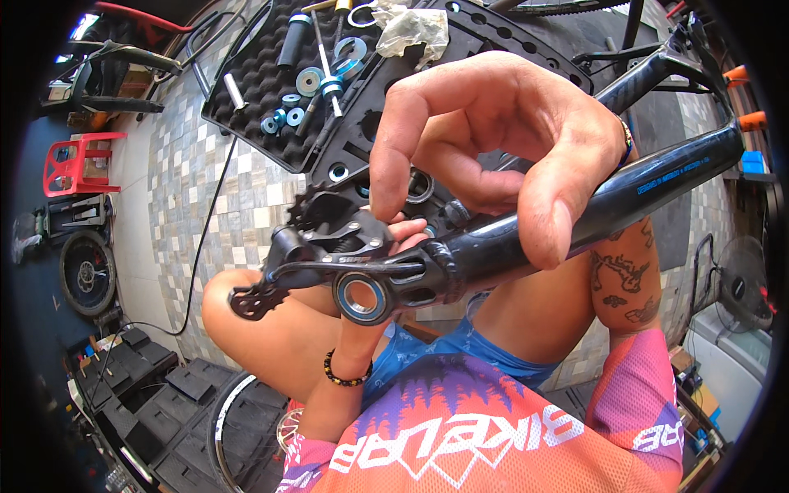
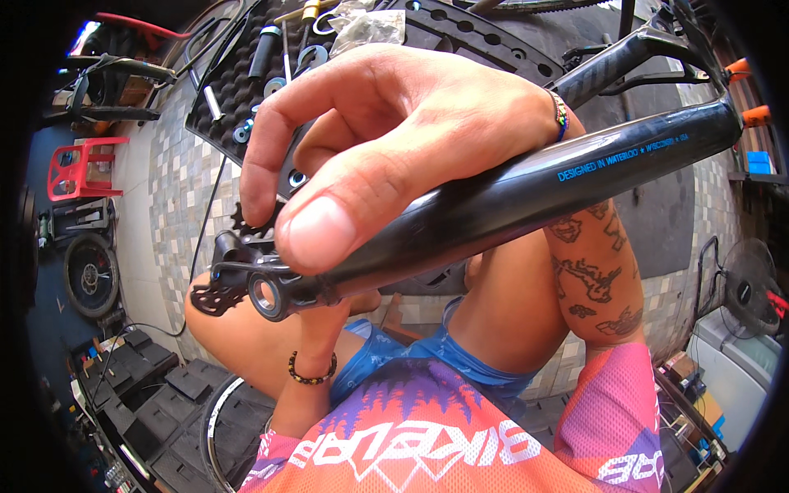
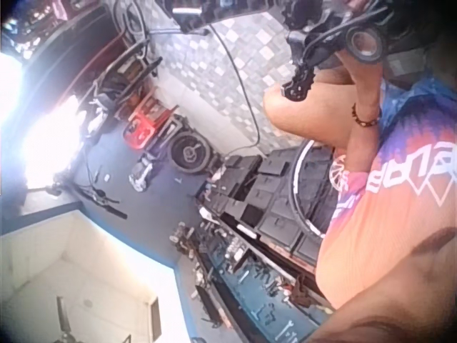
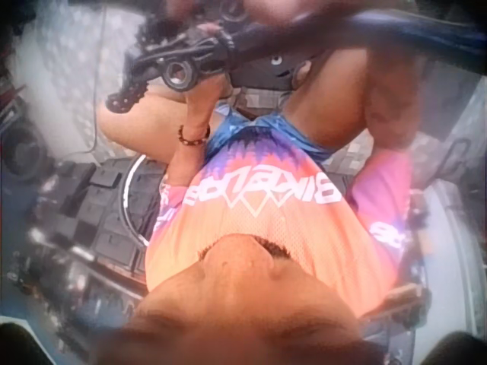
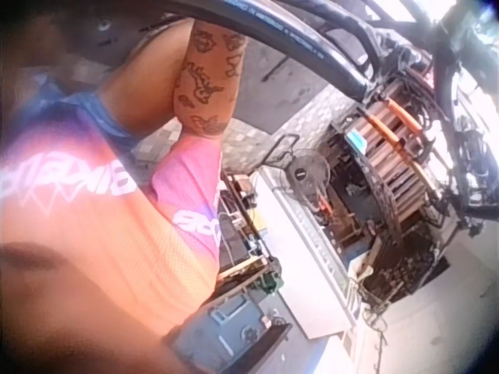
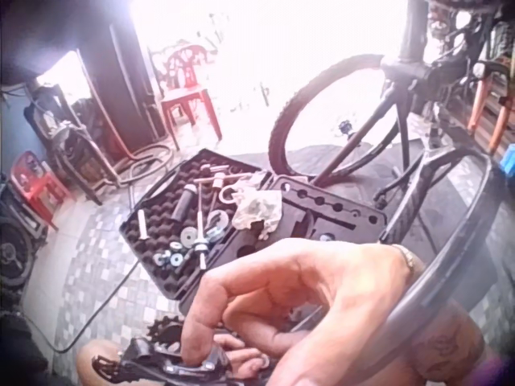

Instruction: The person sits on the floor and assembles a bicycle frame by inserting bearings, washers, and a bottom bracket axle into the frame's bottom bracket shell. They use a T-handle tool to tighten the axle and handle various small parts from a foam-lined tray.

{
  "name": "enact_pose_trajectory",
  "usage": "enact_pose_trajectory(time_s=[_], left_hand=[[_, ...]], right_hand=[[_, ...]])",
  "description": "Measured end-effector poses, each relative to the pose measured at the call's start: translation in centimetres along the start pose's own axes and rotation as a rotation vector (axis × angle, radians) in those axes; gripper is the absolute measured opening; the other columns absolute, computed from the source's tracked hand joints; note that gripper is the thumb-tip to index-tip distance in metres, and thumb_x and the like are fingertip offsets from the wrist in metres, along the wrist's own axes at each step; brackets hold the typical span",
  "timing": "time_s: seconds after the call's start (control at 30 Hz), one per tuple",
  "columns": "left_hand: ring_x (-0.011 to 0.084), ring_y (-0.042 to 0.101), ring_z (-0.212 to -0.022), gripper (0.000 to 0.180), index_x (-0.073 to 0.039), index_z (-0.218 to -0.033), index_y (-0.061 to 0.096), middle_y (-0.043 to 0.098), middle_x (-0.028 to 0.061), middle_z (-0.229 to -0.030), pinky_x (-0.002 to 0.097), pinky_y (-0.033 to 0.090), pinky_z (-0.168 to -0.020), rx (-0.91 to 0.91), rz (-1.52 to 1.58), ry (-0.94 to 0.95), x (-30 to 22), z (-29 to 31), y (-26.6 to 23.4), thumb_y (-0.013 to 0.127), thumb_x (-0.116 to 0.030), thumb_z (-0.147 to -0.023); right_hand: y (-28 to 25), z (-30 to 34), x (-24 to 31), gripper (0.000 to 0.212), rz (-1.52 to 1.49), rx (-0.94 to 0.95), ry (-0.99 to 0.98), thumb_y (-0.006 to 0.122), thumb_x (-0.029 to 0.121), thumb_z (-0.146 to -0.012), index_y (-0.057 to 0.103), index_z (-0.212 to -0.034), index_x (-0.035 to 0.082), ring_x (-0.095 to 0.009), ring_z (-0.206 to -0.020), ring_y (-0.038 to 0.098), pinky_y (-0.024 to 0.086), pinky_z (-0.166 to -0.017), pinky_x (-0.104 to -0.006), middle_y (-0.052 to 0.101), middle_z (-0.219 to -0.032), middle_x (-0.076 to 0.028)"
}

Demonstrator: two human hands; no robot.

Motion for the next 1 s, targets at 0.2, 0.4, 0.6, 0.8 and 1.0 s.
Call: enact_pose_trajectory(time_s=[0.2, 0.4, 0.6, 0.8, 1.0], left_hand=[[0.0257, 0.059, -0.118, 0.045, -0.005, -0.131, 0.077, 0.069, 0.0075, -0.120, 0.0387, 0.047, -0.106, -0.053, -0.223, 0.065, -1.6, -0.8, 0.1, 0.083, -0.012, -0.088], [0.0222, 0.059, -0.110, 0.064, -0.005, -0.142, 0.072, 0.061, 0.0070, -0.122, 0.0390, 0.046, -0.100, -0.008, -0.237, 0.007, -2.9, -0.6, -0.1, 0.087, -0.020, -0.081], [0.0209, 0.058, -0.108, 0.063, -0.005, -0.142, 0.073, 0.056, 0.0063, -0.124, 0.0382, 0.046, -0.100, -0.063, -0.180, -0.057, -1.5, 0.4, 0.2, 0.087, -0.017, -0.081], [0.0195, 0.058, -0.107, 0.064, -0.005, -0.142, 0.073, 0.056, 0.0058, -0.125, 0.0367, 0.046, -0.099, -0.010, -0.160, 0.020, -1.8, -0.4, 0.0, 0.087, -0.017, -0.081], [0.0180, 0.059, -0.104, 0.067, -0.006, -0.142, 0.073, 0.058, 0.0055, -0.124, 0.0344, 0.048, -0.097, -0.010, -0.252, -0.033, -0.8, 0.8, 0.0, 0.089, -0.010, -0.077]], right_hand=[[-0.2, -0.2, 0.1, 0.090, 0.019, 0.008, 0.010, 0.106, 0.032, -0.066, 0.063, -0.129, -0.015, 0.002, -0.055, 0.050, 0.051, -0.078, -0.0185, 0.051, -0.062, 0.009], [-0.4, -0.5, -0.3, 0.085, -0.019, 0.132, -0.110, 0.105, 0.030, -0.067, 0.065, -0.128, -0.014, 0.000, -0.059, 0.050, 0.049, -0.081, -0.0216, 0.051, -0.063, 0.008], [-0.9, -0.1, -0.3, 0.080, 0.083, 0.113, -0.092, 0.104, 0.027, -0.067, 0.067, -0.127, -0.012, 0.000, -0.059, 0.047, 0.048, -0.079, -0.0224, 0.051, -0.065, 0.007], [-0.4, 0.0, -0.1, 0.079, 0.026, 0.026, 0.003, 0.104, 0.027, -0.068, 0.067, -0.126, -0.013, 0.000, -0.058, 0.047, 0.048, -0.081, -0.0228, 0.050, -0.064, 0.007], [0.0, -0.1, -0.3, 0.084, -0.002, -0.004, -0.021, 0.104, 0.028, -0.069, 0.064, -0.129, -0.014, 0.000, -0.057, 0.050, 0.046, -0.073, -0.0206, 0.050, -0.063, 0.008]])
Point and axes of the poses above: each hand's wrist, its own z-axis away from the middle knuckle, its own y-axis out of the palm, x = y × z, the point moved 4 cm from there along -z, towards the middle knuckle
